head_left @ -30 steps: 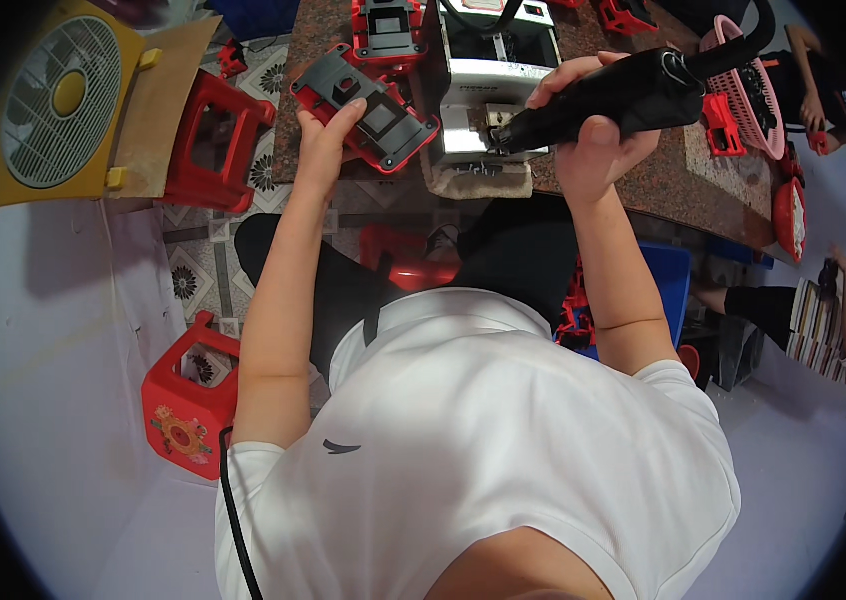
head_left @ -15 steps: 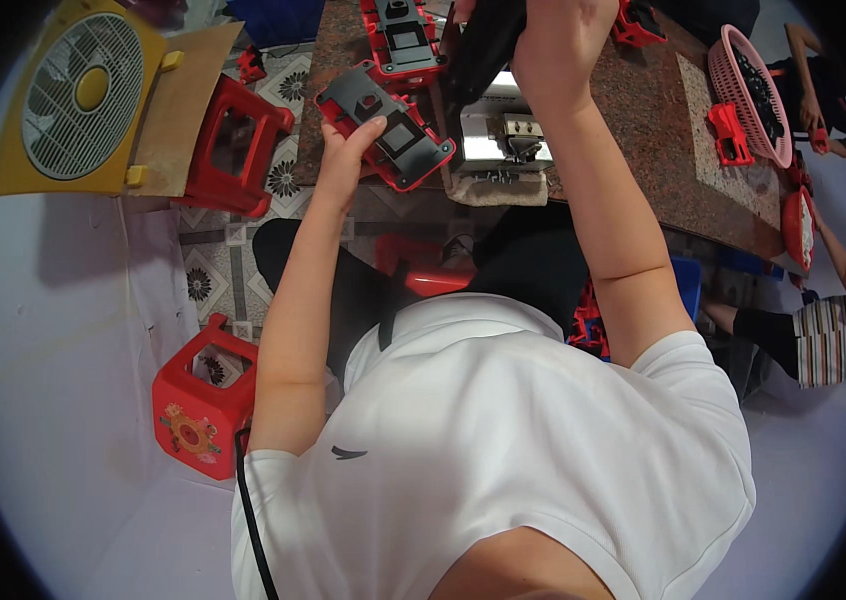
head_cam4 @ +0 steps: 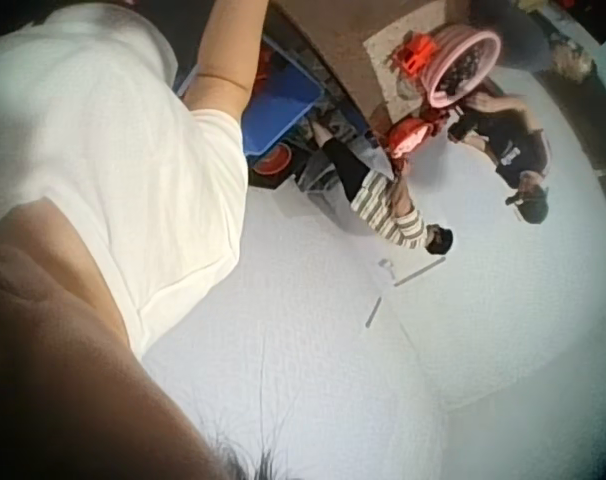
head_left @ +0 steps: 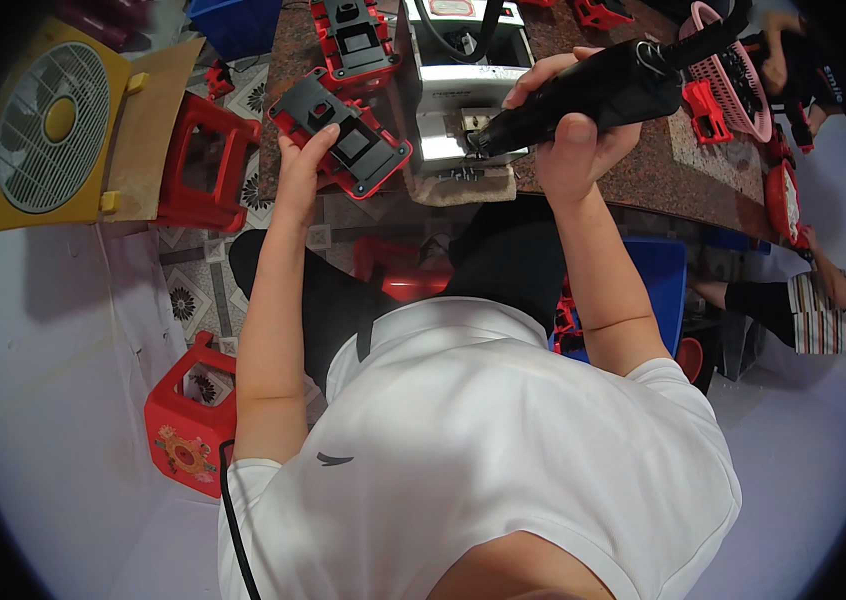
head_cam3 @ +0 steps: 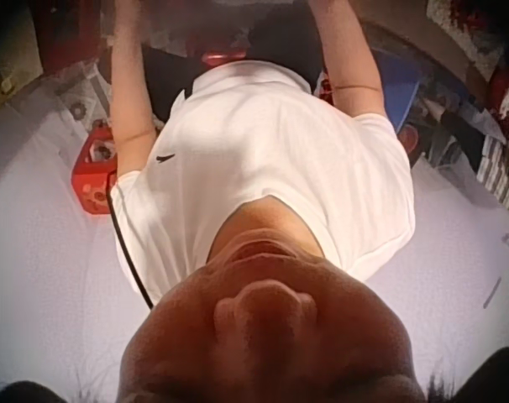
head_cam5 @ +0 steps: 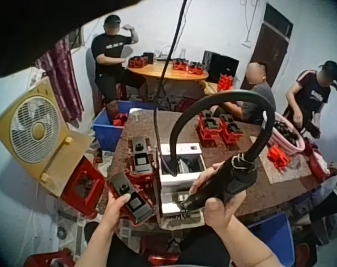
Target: Assembling components for red toy trucks at a factory workbench.
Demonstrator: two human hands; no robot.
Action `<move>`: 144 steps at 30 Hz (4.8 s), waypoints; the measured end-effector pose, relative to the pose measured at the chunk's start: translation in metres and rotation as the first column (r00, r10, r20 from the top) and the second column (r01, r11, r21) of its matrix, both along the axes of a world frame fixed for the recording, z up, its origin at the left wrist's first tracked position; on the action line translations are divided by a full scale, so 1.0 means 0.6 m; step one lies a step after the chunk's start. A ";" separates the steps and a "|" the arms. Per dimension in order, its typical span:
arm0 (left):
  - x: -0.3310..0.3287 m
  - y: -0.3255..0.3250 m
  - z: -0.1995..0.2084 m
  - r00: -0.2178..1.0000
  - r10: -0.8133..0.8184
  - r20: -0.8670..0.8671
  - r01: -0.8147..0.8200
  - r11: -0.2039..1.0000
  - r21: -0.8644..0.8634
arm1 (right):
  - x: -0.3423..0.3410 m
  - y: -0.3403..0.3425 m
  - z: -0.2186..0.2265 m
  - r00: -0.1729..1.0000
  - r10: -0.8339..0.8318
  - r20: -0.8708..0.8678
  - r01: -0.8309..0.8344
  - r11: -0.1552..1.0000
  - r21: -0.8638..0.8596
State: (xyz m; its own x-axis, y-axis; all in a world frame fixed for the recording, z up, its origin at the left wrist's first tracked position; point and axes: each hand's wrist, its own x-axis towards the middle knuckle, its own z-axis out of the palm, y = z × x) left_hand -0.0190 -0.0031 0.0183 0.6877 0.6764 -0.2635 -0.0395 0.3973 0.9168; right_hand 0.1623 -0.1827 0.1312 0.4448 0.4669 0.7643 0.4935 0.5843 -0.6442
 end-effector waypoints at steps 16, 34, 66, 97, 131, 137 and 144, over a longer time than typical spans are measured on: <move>0.000 0.015 -0.006 0.999 -0.041 -0.006 0.041 0.998 -0.044 | 0.005 0.106 0.111 0.925 0.102 -0.367 -0.189 0.960 -0.208; 0.001 0.005 0.004 0.991 0.086 0.103 -0.078 0.994 -0.074 | -0.055 0.316 0.062 0.998 -0.015 0.060 0.004 0.984 0.181; 0.010 0.006 -0.007 0.997 0.038 0.068 -0.036 0.999 -0.031 | 0.005 0.038 0.015 0.999 0.015 0.035 -0.012 0.997 -0.078; 0.001 0.006 0.021 0.973 0.111 0.201 -0.100 0.993 -0.067 | -0.133 0.365 0.026 0.981 0.164 0.099 -0.176 0.977 0.124; 0.056 0.153 0.065 0.702 -0.680 -0.212 0.711 0.680 0.178 | -0.019 -0.070 0.001 0.827 -0.115 -0.550 -0.073 0.949 -0.308; -0.046 0.139 0.131 0.945 -0.324 0.056 0.270 0.861 0.430 | -0.016 -0.078 -0.051 0.895 -0.152 -0.420 0.032 0.960 -0.279; 0.033 0.127 0.392 0.922 -0.175 0.345 -0.038 0.846 0.533 | -0.019 -0.101 -0.093 0.908 -0.054 -0.415 -0.089 0.944 -0.317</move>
